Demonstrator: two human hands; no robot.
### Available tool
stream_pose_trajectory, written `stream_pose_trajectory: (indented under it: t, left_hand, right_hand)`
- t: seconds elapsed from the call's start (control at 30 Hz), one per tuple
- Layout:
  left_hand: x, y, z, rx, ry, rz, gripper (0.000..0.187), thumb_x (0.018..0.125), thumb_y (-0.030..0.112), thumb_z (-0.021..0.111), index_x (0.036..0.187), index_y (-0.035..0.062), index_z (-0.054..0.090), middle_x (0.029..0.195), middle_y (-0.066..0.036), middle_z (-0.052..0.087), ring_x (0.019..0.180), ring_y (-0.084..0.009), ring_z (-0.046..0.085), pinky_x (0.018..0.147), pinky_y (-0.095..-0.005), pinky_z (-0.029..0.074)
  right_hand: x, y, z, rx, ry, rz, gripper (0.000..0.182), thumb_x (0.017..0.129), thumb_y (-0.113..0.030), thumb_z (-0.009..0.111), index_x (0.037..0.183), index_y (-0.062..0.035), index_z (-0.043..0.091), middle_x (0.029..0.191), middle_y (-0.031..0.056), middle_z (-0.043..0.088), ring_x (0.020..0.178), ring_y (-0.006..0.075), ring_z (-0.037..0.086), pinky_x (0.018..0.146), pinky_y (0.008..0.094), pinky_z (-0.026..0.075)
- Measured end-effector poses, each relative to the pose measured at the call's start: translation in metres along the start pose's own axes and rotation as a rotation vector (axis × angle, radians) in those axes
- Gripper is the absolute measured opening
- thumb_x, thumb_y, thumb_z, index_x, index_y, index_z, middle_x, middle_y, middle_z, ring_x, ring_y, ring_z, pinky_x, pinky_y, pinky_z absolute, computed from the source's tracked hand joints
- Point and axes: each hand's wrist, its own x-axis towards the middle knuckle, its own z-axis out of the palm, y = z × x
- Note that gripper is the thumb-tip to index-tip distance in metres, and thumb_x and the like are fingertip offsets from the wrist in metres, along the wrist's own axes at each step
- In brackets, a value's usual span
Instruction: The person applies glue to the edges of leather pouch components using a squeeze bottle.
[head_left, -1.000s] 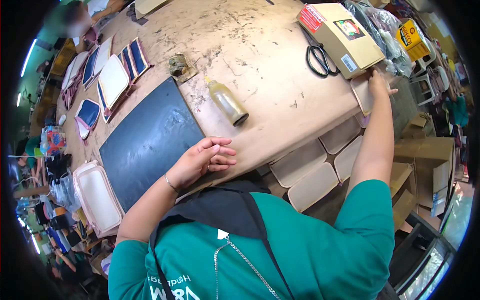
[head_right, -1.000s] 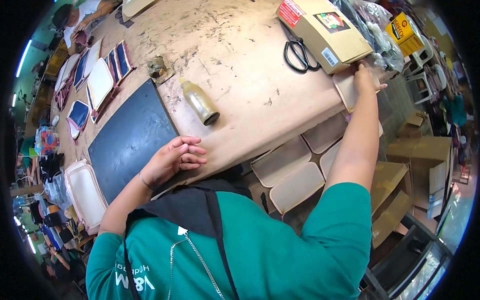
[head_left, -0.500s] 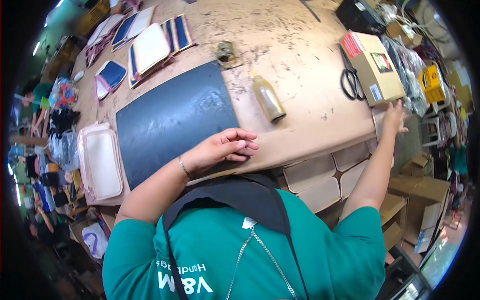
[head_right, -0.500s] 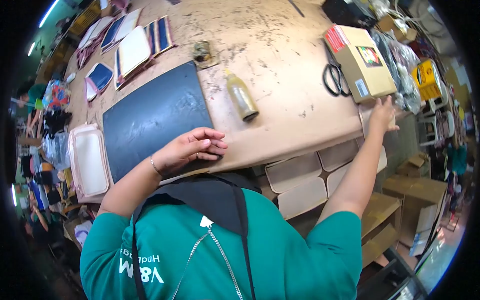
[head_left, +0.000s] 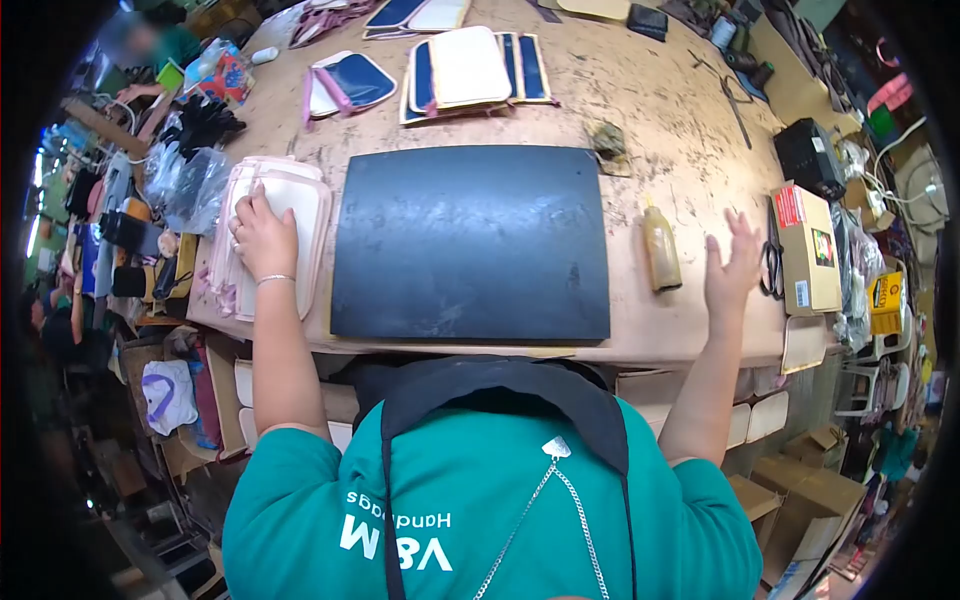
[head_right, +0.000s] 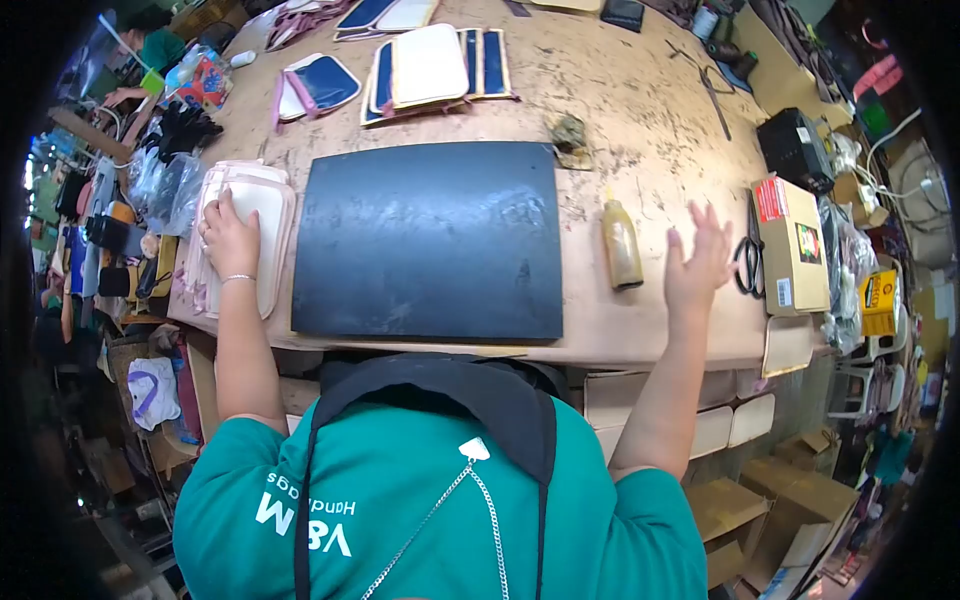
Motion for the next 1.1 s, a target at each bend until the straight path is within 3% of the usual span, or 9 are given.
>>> stream_pose_trajectory:
  t: [0.2, 0.37, 0.47, 0.57, 0.6, 0.73, 0.9, 1.0, 1.1]
  left_hand:
    - [-0.003, -0.021, 0.014, -0.157, 0.154, 0.093, 0.018, 0.089, 0.019, 0.066, 0.104, 0.0106, 0.065, 0.106, -0.005, 0.063, 0.104, -0.0284, 0.058, 0.078, -0.0442, 0.049]
    - [-0.015, 0.019, -0.065, -0.904, -0.033, 0.409, 0.009, 0.088, 0.010, 0.064, 0.095, 0.0036, 0.066, 0.091, -0.014, 0.065, 0.085, -0.0333, 0.063, 0.077, -0.0413, 0.050]
    - [-0.037, 0.051, -0.124, -1.133, -0.168, 0.705, 0.014, 0.085, 0.002, 0.067, 0.099, 0.0012, 0.065, 0.091, -0.013, 0.064, 0.085, -0.0301, 0.063, 0.077, -0.0366, 0.050]
    - [-0.055, 0.077, -0.146, -1.244, -0.211, 0.899, 0.017, 0.081, -0.002, 0.067, 0.097, 0.0016, 0.064, 0.088, -0.013, 0.058, 0.083, -0.0325, 0.059, 0.072, -0.0390, 0.048]
    - [-0.058, 0.081, -0.146, -1.278, -0.261, 0.848, 0.015, 0.081, 0.001, 0.069, 0.095, 0.0017, 0.064, 0.086, -0.013, 0.057, 0.082, -0.0322, 0.058, 0.072, -0.0389, 0.047]
    - [-0.060, 0.080, -0.153, -1.343, -0.477, 0.877, 0.016, 0.081, 0.009, 0.074, 0.089, 0.0019, 0.062, 0.083, -0.012, 0.054, 0.078, -0.0312, 0.055, 0.069, -0.0376, 0.045]
    - [-0.065, 0.071, -0.149, -1.232, -0.378, 0.892, 0.025, 0.079, 0.021, 0.078, 0.082, 0.0027, 0.061, 0.081, -0.011, 0.053, 0.076, -0.0309, 0.053, 0.067, -0.0371, 0.044]
    - [-0.073, 0.084, -0.158, -1.269, -0.273, 0.943, 0.027, 0.079, 0.020, 0.078, 0.089, 0.0017, 0.061, 0.083, -0.012, 0.056, 0.077, -0.0307, 0.055, 0.069, -0.0355, 0.045]
    - [-0.081, 0.099, -0.160, -1.259, -0.857, 0.781, 0.029, 0.079, 0.016, 0.076, 0.099, 0.0007, 0.061, 0.095, -0.013, 0.062, 0.085, -0.0256, 0.061, 0.075, -0.0340, 0.048]
  right_hand:
    - [-0.001, -0.123, 0.018, 0.099, -0.220, -0.242, 0.046, 0.092, -0.033, 0.065, 0.136, -0.0260, 0.055, 0.150, 0.0081, 0.045, 0.146, 0.0359, 0.028, 0.113, 0.0673, 0.010]
    - [-0.001, -0.210, -0.003, 0.648, -0.503, -0.459, 0.042, 0.091, -0.028, 0.067, 0.131, -0.0161, 0.060, 0.149, 0.0156, 0.044, 0.144, 0.0394, 0.030, 0.116, 0.0461, 0.025]
    - [-0.016, -0.262, -0.018, 0.842, -0.449, -0.531, 0.032, 0.093, -0.023, 0.066, 0.121, -0.0075, 0.063, 0.134, 0.0183, 0.057, 0.131, 0.0362, 0.048, 0.106, 0.0434, 0.039]
    - [-0.027, -0.283, -0.030, 1.026, -0.784, -0.302, 0.024, 0.095, -0.017, 0.063, 0.114, -0.0027, 0.062, 0.110, 0.0178, 0.067, 0.106, 0.0315, 0.064, 0.091, 0.0389, 0.049]
    - [-0.031, -0.287, -0.032, 1.047, -0.598, -0.340, 0.015, 0.095, -0.011, 0.060, 0.105, -0.0006, 0.062, 0.092, 0.0157, 0.068, 0.085, 0.0278, 0.067, 0.078, 0.0342, 0.051]
    - [-0.029, -0.271, -0.042, 1.051, -0.552, -0.303, 0.011, 0.095, -0.009, 0.060, 0.099, 0.0005, 0.064, 0.090, 0.0116, 0.067, 0.081, 0.0213, 0.063, 0.077, 0.0307, 0.050]
    - [0.005, -0.247, -0.069, 1.306, -0.473, 0.032, 0.014, 0.096, -0.013, 0.062, 0.099, 0.0000, 0.065, 0.084, 0.0034, 0.065, 0.080, 0.0122, 0.060, 0.075, 0.0273, 0.051]
    - [0.001, -0.252, -0.071, 1.088, -0.487, -0.218, 0.018, 0.096, -0.016, 0.063, 0.103, -0.0002, 0.068, 0.090, 0.0072, 0.069, 0.084, 0.0141, 0.064, 0.078, 0.0264, 0.051]
    - [-0.011, -0.251, -0.068, 0.993, -0.534, -0.396, 0.023, 0.095, -0.016, 0.064, 0.114, -0.0036, 0.068, 0.097, 0.0109, 0.070, 0.088, 0.0183, 0.067, 0.081, 0.0293, 0.051]
